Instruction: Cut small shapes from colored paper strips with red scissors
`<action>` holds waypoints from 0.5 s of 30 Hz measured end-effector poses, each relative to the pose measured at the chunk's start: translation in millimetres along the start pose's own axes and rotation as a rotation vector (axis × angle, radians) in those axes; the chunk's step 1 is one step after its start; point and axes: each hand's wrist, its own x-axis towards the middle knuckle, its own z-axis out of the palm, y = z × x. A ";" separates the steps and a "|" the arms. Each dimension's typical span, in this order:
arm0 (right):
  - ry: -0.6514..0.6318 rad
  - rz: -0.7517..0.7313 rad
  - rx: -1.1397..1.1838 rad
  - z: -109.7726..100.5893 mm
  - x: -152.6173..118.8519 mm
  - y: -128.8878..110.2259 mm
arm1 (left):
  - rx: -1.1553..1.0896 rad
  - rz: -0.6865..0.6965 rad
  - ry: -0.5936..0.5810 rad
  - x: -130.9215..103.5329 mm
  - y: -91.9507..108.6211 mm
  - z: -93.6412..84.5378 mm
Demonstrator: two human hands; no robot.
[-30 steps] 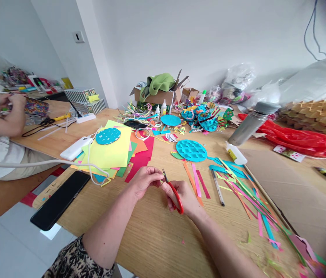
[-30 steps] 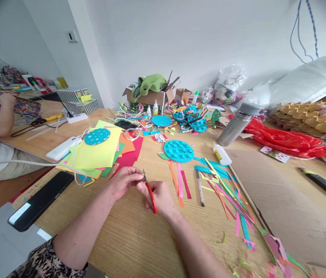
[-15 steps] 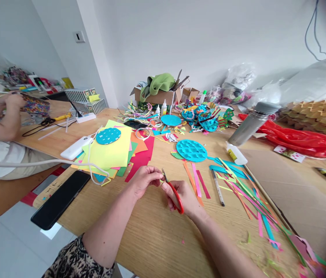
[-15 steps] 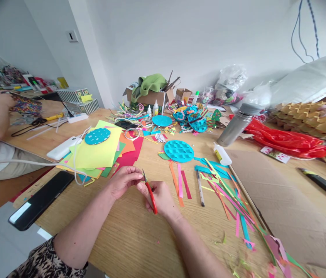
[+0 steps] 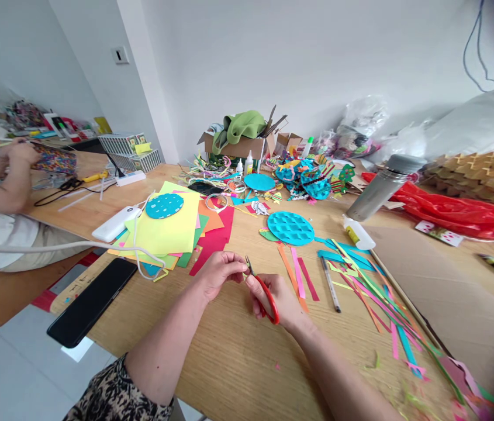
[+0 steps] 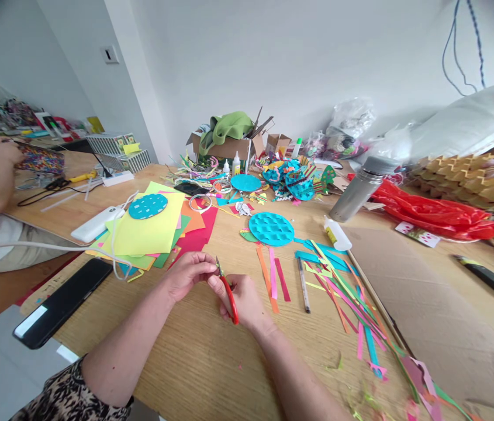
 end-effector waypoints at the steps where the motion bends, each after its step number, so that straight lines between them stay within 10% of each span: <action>1: -0.003 -0.005 0.003 0.0 -0.1 -0.1 | -0.001 0.000 -0.002 -0.1 0.2 0.0; 15: 0.001 -0.026 -0.022 -0.7 -0.6 -0.2 | -0.004 -0.005 -0.011 0.2 0.7 0.1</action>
